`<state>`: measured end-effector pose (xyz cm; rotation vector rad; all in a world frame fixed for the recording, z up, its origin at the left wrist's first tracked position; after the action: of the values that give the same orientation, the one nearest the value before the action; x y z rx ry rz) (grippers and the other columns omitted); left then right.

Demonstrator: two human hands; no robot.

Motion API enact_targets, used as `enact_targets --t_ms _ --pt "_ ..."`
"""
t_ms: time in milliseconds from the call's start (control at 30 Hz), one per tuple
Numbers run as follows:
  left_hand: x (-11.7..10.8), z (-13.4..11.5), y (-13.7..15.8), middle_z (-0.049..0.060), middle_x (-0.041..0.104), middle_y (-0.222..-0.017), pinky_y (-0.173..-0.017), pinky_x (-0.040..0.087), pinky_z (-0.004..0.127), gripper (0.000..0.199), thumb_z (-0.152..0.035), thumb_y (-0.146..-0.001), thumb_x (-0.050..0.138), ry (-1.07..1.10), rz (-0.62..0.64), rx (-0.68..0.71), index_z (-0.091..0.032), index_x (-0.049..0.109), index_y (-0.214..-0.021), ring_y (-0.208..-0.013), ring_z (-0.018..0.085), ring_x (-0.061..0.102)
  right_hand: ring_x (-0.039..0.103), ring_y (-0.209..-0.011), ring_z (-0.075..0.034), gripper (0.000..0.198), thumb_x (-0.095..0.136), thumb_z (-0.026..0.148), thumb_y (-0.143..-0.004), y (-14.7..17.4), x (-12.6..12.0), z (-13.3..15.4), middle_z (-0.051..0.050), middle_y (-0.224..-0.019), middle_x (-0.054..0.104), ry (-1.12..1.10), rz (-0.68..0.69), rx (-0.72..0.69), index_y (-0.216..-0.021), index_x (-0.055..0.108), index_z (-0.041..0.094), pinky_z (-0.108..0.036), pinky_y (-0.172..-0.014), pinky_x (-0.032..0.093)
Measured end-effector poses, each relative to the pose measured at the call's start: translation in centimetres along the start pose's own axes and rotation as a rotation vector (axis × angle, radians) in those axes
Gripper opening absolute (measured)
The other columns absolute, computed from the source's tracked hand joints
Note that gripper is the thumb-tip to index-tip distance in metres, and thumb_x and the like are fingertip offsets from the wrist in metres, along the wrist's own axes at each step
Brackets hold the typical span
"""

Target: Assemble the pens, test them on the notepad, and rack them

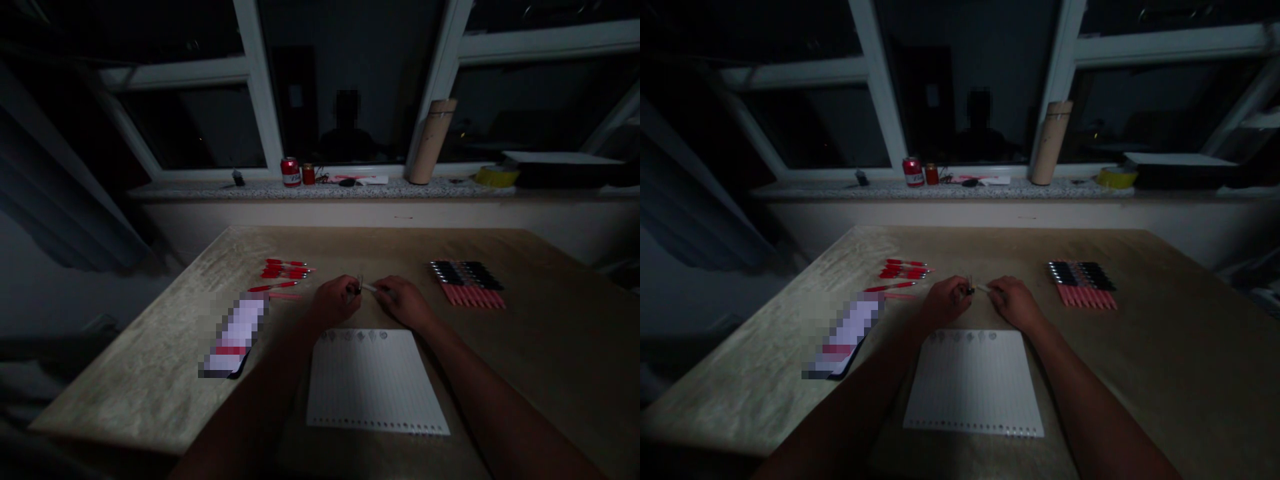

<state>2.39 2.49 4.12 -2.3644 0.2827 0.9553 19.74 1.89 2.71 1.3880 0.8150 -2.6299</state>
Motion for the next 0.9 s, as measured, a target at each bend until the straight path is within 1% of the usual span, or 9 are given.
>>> enact_targets --t_ms 133,233,333,400,500,567,633,733,900 --pt "0.0 -0.2 0.0 -0.002 0.062 -0.073 -0.061 0.041 0.02 0.016 -0.023 -0.071 0.06 0.007 0.011 -0.003 -0.019 0.059 -0.087 -0.062 0.009 0.054 0.06 -0.081 -0.02 0.019 0.052 0.026 -0.082 0.2 -0.5 0.3 -0.008 -0.086 0.066 -0.087 -0.077 0.006 -0.093 0.066 0.018 -0.035 -0.077 0.046" --pt "0.1 -0.1 0.0 -0.002 0.062 -0.073 -0.063 0.042 0.02 0.018 -0.024 -0.071 0.06 0.004 0.007 0.005 -0.019 0.059 -0.088 -0.062 0.01 0.054 0.061 -0.078 -0.019 0.022 0.056 0.032 -0.08 0.3 -0.4 -0.4 -0.007 -0.085 0.067 -0.276 -0.162 0.106 -0.093 0.065 0.018 -0.034 -0.075 0.047" --pt "0.2 0.0 0.1 -0.002 0.063 -0.076 -0.065 0.042 0.021 0.018 -0.024 -0.071 0.06 -0.004 0.003 0.028 -0.019 0.059 -0.088 -0.064 0.01 0.054 0.061 -0.072 -0.018 0.029 0.062 0.038 -0.076 0.6 0.2 -1.6 -0.006 -0.081 0.067 -0.601 -0.236 0.308 -0.094 0.064 0.016 -0.033 -0.069 0.049" --pt "0.2 0.0 0.1 -0.001 0.063 -0.077 -0.067 0.042 0.021 0.017 -0.024 -0.072 0.06 -0.013 0.01 0.044 -0.019 0.059 -0.088 -0.065 0.01 0.055 0.061 -0.068 -0.016 0.031 0.066 0.039 -0.072 0.7 0.8 -2.0 -0.005 -0.078 0.067 -0.861 -0.263 0.418 -0.095 0.065 0.017 -0.032 -0.067 0.05" --pt "0.2 0.1 0.1 -0.002 0.063 -0.077 -0.066 0.042 0.021 0.017 -0.024 -0.072 0.059 -0.019 0.016 0.052 -0.019 0.058 -0.089 -0.063 0.01 0.053 0.061 -0.063 -0.014 0.028 0.072 0.033 -0.068 0.7 1.4 -1.6 -0.002 -0.074 0.066 -1.242 -0.271 0.515 -0.091 0.066 0.019 -0.031 -0.065 0.052" --pt "0.3 0.0 0.1 -0.002 0.063 -0.076 -0.065 0.042 0.021 0.018 -0.024 -0.072 0.06 -0.019 0.019 0.049 -0.019 0.058 -0.089 -0.062 0.009 0.052 0.061 -0.062 -0.014 0.024 0.073 0.028 -0.067 0.7 1.7 -1.0 -0.002 -0.073 0.066 -1.403 -0.246 0.558 -0.089 0.067 0.02 -0.03 -0.065 0.053" --pt "0.3 0.0 0.1 -0.002 0.063 -0.075 -0.064 0.041 0.021 0.018 -0.024 -0.072 0.06 -0.02 0.022 0.045 -0.019 0.058 -0.089 -0.061 0.009 0.052 0.061 -0.063 -0.014 0.02 0.071 0.025 -0.07 0.7 1.7 -0.5 -0.002 -0.074 0.066 -1.476 -0.21 0.585 -0.089 0.067 0.02 -0.029 -0.066 0.054" --pt "0.3 -0.1 0.1 -0.002 0.063 -0.076 -0.064 0.041 0.021 0.017 -0.024 -0.072 0.059 -0.02 0.026 0.043 -0.019 0.058 -0.088 -0.061 0.009 0.052 0.061 -0.065 -0.013 0.016 0.067 0.023 -0.073 0.7 1.5 0.1 -0.002 -0.078 0.065 -1.522 -0.178 0.594 -0.089 0.066 0.021 -0.029 -0.068 0.054" --pt "0.3 -0.4 0.1 -0.001 0.063 -0.078 -0.066 0.042 0.021 0.017 -0.023 -0.072 0.059 -0.006 0.026 0.07 -0.019 0.057 -0.089 -0.064 0.01 0.054 0.06 -0.068 -0.014 0.013 0.067 0.026 -0.074 0.5 1.0 1.1 -0.002 -0.083 0.064 -1.477 -0.178 0.524 -0.085 0.064 0.022 -0.029 -0.068 0.052"
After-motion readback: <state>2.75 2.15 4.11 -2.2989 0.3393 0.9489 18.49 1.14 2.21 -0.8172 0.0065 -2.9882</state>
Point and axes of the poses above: each hand's wrist, its own y-axis away from the middle knuckle, its own x-axis out of the palm, z = x × y, the point moved 5 cm from there along -y, towards the middle knuckle
